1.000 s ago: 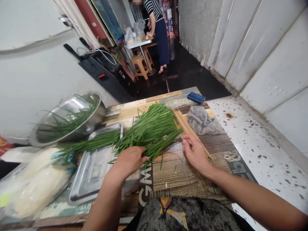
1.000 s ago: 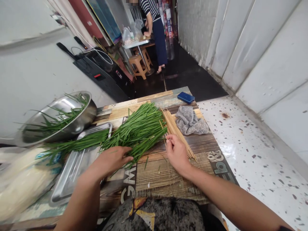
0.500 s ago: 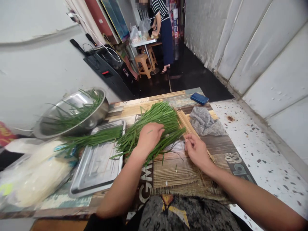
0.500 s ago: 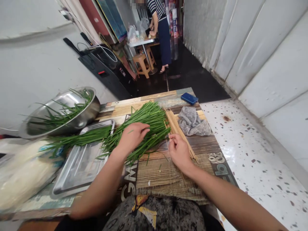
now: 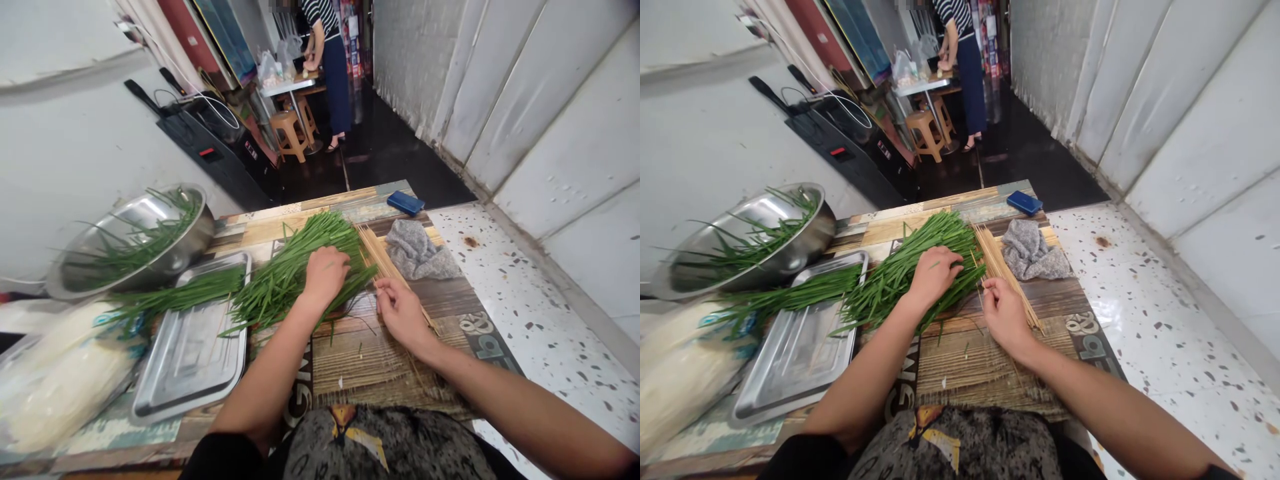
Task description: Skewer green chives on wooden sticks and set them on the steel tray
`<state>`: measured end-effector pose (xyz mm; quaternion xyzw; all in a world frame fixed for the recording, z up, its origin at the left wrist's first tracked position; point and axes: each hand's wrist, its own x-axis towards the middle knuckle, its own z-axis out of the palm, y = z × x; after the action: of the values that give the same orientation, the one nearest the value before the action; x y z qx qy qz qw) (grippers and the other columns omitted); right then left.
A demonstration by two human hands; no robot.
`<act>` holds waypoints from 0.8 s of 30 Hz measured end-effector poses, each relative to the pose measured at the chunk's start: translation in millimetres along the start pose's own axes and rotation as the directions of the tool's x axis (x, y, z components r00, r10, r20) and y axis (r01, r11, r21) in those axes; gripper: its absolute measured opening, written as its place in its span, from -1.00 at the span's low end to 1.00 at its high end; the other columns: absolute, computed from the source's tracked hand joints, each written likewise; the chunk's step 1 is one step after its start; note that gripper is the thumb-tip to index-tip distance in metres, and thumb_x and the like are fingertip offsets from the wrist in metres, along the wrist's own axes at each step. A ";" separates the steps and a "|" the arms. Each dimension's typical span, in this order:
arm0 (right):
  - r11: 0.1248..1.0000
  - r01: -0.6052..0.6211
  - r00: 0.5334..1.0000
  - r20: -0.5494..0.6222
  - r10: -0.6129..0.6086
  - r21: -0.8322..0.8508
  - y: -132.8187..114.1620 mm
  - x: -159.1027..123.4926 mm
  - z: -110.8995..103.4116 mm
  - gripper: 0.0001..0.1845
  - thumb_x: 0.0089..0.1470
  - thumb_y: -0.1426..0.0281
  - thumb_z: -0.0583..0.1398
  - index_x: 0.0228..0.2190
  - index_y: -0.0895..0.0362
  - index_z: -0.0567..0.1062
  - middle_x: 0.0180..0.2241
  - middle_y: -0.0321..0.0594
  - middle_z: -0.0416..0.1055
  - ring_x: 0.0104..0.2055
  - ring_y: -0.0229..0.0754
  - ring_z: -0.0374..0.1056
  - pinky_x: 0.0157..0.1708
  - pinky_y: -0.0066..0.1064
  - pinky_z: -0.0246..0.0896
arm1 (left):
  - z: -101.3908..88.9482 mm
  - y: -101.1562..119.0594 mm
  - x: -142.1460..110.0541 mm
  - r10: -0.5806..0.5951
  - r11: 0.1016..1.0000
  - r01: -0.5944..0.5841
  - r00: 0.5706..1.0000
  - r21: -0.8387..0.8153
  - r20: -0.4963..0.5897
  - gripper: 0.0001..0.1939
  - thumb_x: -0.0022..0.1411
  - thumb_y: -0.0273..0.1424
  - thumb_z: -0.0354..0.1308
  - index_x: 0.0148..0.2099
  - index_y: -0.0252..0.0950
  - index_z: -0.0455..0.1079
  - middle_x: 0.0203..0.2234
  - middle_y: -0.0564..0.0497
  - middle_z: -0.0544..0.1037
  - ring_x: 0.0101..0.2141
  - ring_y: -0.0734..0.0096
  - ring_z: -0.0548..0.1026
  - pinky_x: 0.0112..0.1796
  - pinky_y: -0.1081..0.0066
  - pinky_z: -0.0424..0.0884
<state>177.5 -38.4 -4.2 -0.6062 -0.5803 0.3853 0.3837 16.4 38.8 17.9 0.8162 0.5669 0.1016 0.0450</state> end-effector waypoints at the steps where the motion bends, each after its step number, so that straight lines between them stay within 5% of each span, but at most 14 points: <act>1: 1.000 0.001 1.000 0.000 -0.001 0.002 -0.2 0.1 0.0 -0.80 0.04 0.37 0.01 -0.31 0.16 0.36 -0.67 -0.38 0.25 -0.63 -0.30 0.18 -0.59 -0.50 0.06 | -0.2 0.4 0.6 -0.002 1.000 0.002 1.000 -0.006 0.001 -0.82 0.14 -0.34 0.11 -0.24 -0.24 0.51 -0.33 -0.08 0.51 -0.23 0.25 0.39 -0.18 0.30 0.25; 8: 0.999 -0.002 1.000 0.002 0.002 0.035 -2.7 -0.5 -0.4 -0.81 0.04 0.37 0.01 -0.31 0.16 0.35 -0.67 -0.39 0.25 -0.63 -0.31 0.17 -0.60 -0.51 0.04 | -6.5 -1.0 -2.2 -0.084 0.974 0.060 0.991 -0.220 -0.102 -0.78 0.19 -0.39 0.01 -0.26 -0.27 0.50 -0.34 -0.04 0.56 -0.27 0.33 0.45 -0.16 0.36 0.31; 14: 1.000 0.011 1.000 0.007 -0.011 0.016 -3.8 -2.1 -1.5 -0.80 0.05 0.36 0.01 -0.30 0.15 0.36 -0.67 -0.39 0.24 -0.63 -0.30 0.16 -0.60 -0.50 0.03 | -12.7 -1.9 -2.8 -0.187 0.877 0.158 0.982 -0.453 -0.021 -0.73 0.18 -0.47 0.00 -0.12 -0.30 0.46 -0.20 -0.02 0.56 -0.19 0.35 0.48 -0.08 0.37 0.34; 24: 1.000 0.028 1.000 0.014 -0.027 -0.013 -4.0 -2.1 -1.8 -0.80 0.07 0.37 0.01 -0.29 0.14 0.36 -0.64 -0.38 0.26 -0.61 -0.29 0.18 -0.59 -0.50 0.03 | -8.9 -0.8 -2.0 -0.081 0.910 0.026 0.990 -0.413 -0.115 -0.73 0.21 -0.37 0.02 -0.12 -0.30 0.47 -0.25 -0.05 0.56 -0.22 0.36 0.46 -0.12 0.38 0.33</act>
<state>177.4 -40.4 0.3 -0.5982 -0.5938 0.3801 0.3810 13.0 36.9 26.2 0.7642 0.5569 0.2700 0.1813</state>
